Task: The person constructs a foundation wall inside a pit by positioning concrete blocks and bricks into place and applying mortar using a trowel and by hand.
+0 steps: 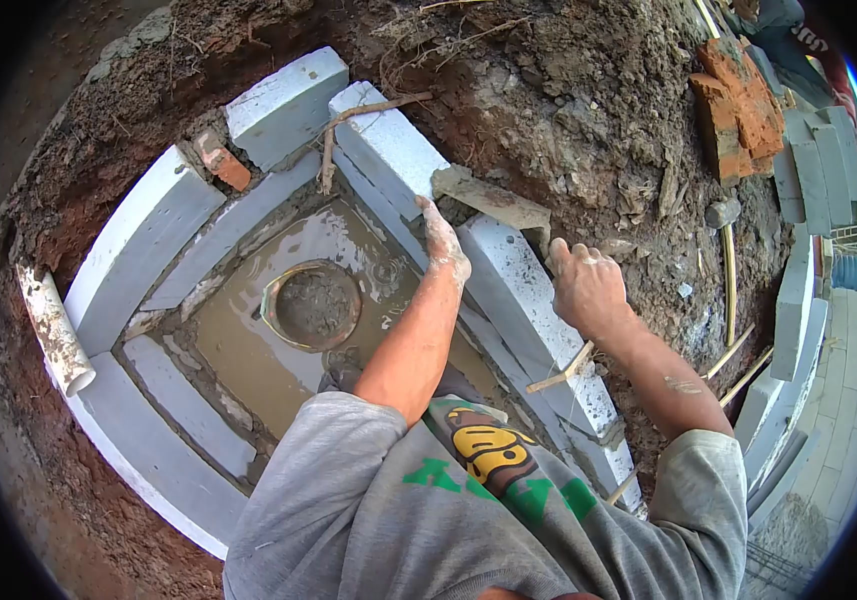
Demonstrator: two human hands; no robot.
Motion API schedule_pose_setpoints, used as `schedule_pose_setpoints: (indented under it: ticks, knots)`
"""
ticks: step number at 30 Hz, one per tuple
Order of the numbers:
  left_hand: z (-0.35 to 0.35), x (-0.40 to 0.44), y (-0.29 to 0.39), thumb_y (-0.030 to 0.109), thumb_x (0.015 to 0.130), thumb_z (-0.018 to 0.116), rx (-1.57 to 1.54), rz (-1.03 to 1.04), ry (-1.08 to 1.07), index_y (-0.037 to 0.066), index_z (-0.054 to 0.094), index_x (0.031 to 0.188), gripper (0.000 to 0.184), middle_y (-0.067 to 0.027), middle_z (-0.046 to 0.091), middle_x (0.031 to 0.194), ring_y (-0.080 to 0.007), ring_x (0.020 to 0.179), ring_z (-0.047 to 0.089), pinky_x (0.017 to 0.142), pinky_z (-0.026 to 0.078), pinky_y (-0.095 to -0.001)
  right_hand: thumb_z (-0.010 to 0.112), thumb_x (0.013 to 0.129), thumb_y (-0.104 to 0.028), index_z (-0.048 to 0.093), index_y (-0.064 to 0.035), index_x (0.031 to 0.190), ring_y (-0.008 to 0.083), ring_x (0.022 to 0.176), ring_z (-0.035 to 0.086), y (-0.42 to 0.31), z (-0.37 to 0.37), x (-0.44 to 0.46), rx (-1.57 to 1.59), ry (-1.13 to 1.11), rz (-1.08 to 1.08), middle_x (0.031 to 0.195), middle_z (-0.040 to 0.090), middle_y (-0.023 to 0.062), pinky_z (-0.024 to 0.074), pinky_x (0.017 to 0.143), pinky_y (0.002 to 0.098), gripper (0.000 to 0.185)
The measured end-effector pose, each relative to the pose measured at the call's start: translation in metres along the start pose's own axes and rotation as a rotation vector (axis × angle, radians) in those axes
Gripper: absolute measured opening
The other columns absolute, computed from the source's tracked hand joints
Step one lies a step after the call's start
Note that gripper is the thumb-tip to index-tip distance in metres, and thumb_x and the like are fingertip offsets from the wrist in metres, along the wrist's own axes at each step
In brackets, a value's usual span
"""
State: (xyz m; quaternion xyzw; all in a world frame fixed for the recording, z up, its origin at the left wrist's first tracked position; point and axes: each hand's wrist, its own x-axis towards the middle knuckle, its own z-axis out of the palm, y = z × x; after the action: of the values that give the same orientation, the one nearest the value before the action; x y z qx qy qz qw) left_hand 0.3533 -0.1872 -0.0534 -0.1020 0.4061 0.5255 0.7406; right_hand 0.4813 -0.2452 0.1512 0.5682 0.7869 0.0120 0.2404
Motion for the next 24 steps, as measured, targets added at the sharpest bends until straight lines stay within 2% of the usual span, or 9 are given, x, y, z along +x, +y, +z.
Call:
schedule_pose_setpoints:
  ticks: [2, 5, 6, 9, 12, 15, 16, 19, 24]
  knots:
    - [-0.001, -0.005, 0.005, 0.076, 0.084, 0.028, 0.031, -0.045, 0.063, 0.008, 0.002, 0.149, 0.097, -0.0095, 0.002, 0.156, -0.0244, 0.142, 0.007, 0.113, 0.0, -0.0444, 0.062, 0.077, -0.017, 0.046, -0.0049, 0.098, 0.0355, 0.071, 0.064, -0.002, -0.006, -0.004, 0.235, 0.061, 0.039, 0.076, 0.06, 0.0173, 0.0508, 0.063, 0.0454, 0.029]
    - [-0.002, -0.002, 0.0, 0.072, 0.086, 0.029, 0.067, -0.042, 0.09, 0.007, 0.018, 0.147, 0.09, -0.0104, 0.018, 0.152, -0.0246, 0.138, 0.02, 0.113, 0.008, -0.0405, 0.067, 0.077, -0.021, 0.043, -0.006, 0.1, 0.0378, 0.079, 0.063, -0.006, -0.025, -0.007, 0.242, -0.043, 0.111, 0.086, 0.062, 0.0185, 0.0504, 0.066, 0.0459, 0.037]
    - [-0.006, 0.004, -0.003, 0.07, 0.088, 0.029, 0.041, -0.025, 0.021, 0.007, 0.018, 0.147, 0.087, -0.0111, 0.022, 0.15, -0.0256, 0.136, 0.026, 0.113, 0.013, -0.0405, 0.067, 0.077, -0.022, 0.043, -0.0065, 0.1, 0.0383, 0.079, 0.063, -0.007, -0.029, -0.008, 0.269, -0.043, 0.093, 0.085, 0.062, 0.0182, 0.0506, 0.067, 0.0455, 0.037]
    - [0.005, -0.012, 0.001, 0.056, 0.092, 0.04, 0.047, -0.047, 0.163, 0.006, 0.028, 0.144, 0.073, -0.0096, 0.031, 0.146, -0.0246, 0.132, 0.032, 0.111, 0.019, -0.0395, 0.066, 0.075, -0.02, 0.046, -0.0063, 0.099, 0.0374, 0.076, 0.064, -0.006, -0.01, -0.007, 0.339, -0.014, 0.05, 0.082, 0.063, 0.0175, 0.0513, 0.065, 0.0465, 0.034]
    - [-0.007, 0.004, -0.016, 0.037, 0.092, 0.052, 0.247, 0.127, 0.145, 0.005, 0.042, 0.137, 0.056, -0.0074, 0.044, 0.138, -0.0207, 0.124, 0.04, 0.106, 0.027, -0.0378, 0.065, 0.076, -0.021, 0.046, -0.007, 0.098, 0.0376, 0.078, 0.064, -0.007, 0.009, -0.006, 0.369, -0.028, 0.107, 0.083, 0.063, 0.0171, 0.051, 0.066, 0.0471, 0.032]
    - [-0.012, 0.01, -0.022, 0.033, 0.093, 0.052, 0.143, 0.216, 0.286, -0.005, 0.057, 0.118, 0.046, -0.0159, 0.06, 0.116, -0.0221, 0.1, 0.054, 0.088, 0.04, -0.0346, 0.065, 0.077, -0.021, 0.046, -0.0074, 0.097, 0.039, 0.079, 0.063, -0.007, 0.013, -0.014, 0.476, -0.002, 0.135, 0.083, 0.063, 0.0172, 0.0503, 0.067, 0.0475, 0.031]
    - [-0.001, -0.005, -0.01, 0.03, 0.092, 0.055, 0.332, 0.233, 0.347, -0.006, 0.062, 0.109, 0.041, -0.0147, 0.065, 0.103, -0.0184, 0.088, 0.056, 0.081, 0.043, -0.0342, 0.065, 0.077, -0.021, 0.046, -0.0073, 0.096, 0.0393, 0.079, 0.063, -0.006, 0.015, -0.016, 0.488, -0.003, 0.141, 0.083, 0.063, 0.0171, 0.0502, 0.066, 0.0476, 0.031]
    - [0.003, -0.003, -0.01, 0.031, 0.089, 0.06, 0.495, 0.241, 0.401, 0.0, 0.068, 0.105, 0.035, -0.0062, 0.068, 0.098, -0.0177, 0.086, 0.058, 0.081, 0.044, -0.0341, 0.066, 0.077, -0.022, 0.046, -0.007, 0.097, 0.0391, 0.08, 0.062, -0.005, 0.02, -0.023, 0.516, -0.036, 0.163, 0.085, 0.063, 0.0169, 0.0498, 0.067, 0.0478, 0.032]
    - [0.001, 0.007, -0.005, 0.041, 0.083, 0.066, 0.824, 0.219, 0.517, -0.001, 0.07, 0.093, 0.043, -0.0167, 0.069, 0.09, -0.0294, 0.082, 0.063, 0.077, 0.047, -0.0383, 0.067, 0.076, -0.023, 0.047, -0.0067, 0.099, 0.0387, 0.085, 0.062, -0.011, 0.028, -0.031, 0.567, -0.102, 0.193, 0.087, 0.063, 0.0176, 0.049, 0.071, 0.0474, 0.035]
